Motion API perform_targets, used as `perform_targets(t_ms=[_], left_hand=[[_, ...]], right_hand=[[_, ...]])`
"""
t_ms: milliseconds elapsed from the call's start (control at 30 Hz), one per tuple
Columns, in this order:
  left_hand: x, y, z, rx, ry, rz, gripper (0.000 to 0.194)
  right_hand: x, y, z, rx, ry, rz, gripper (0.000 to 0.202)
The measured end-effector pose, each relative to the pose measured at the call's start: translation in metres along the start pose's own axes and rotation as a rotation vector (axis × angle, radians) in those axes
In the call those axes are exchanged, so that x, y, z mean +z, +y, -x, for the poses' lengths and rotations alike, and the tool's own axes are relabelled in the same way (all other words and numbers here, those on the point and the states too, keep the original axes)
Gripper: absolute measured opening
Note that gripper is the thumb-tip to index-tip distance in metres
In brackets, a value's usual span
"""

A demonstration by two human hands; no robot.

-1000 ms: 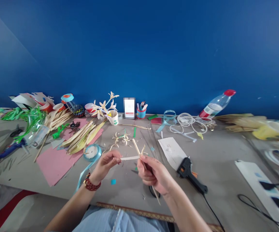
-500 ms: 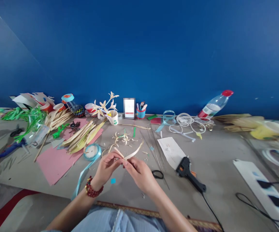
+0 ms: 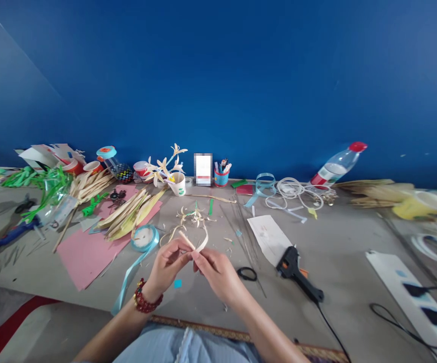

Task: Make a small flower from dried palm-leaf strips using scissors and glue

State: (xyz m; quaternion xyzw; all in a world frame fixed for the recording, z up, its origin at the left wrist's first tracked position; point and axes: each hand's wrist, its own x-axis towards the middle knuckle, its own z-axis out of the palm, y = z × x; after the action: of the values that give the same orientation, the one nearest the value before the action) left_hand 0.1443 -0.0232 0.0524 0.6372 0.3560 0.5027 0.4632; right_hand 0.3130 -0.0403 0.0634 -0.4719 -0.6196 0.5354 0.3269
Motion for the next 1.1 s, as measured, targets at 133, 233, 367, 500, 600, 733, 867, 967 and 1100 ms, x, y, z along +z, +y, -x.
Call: perform_targets(t_ms=[133,233,367,500,600,733,867,967,1100], left_hand=[[0.000,-0.002,0.002,-0.044,-0.004,-0.031,0.016],[-0.002,-0.002,0.002,-0.020,-0.009,-0.054,0.016],[-0.004,-0.002,0.000,-0.008,-0.034,-0.064,0.015],[-0.005,-0.002,-0.001,-0.020,-0.104,-0.003,0.014],[-0.005,-0.004,0.001,-0.041,-0.112,0.079,0.016],[-0.004,-0.008,0.002,-0.092,-0.070,0.131,0.018],[-0.003,-0.004,0.000,-0.076,-0.036,0.024,0.017],[-0.002,0.004,-0.002,-0.013,-0.032,-0.059,0.015],[-0.003,0.012,-0.003,0.020,-0.062,-0.097,0.014]], right_hand=[[0.002,0.003,0.003,0.000,0.026,0.092,0.050],[0.003,0.001,0.003,0.007,-0.007,0.048,0.050],[0.002,-0.005,0.003,0.052,-0.074,-0.171,0.051],[-0.003,-0.008,0.004,0.209,-0.211,-0.530,0.049],[-0.008,-0.007,0.006,0.275,-0.302,-0.719,0.045],[-0.012,-0.010,0.007,0.261,-0.298,-0.721,0.044],[-0.008,-0.010,0.006,0.159,-0.158,-0.365,0.048],[-0.003,-0.006,0.005,0.076,-0.053,-0.136,0.050],[0.000,-0.003,0.004,0.016,0.011,-0.067,0.049]])
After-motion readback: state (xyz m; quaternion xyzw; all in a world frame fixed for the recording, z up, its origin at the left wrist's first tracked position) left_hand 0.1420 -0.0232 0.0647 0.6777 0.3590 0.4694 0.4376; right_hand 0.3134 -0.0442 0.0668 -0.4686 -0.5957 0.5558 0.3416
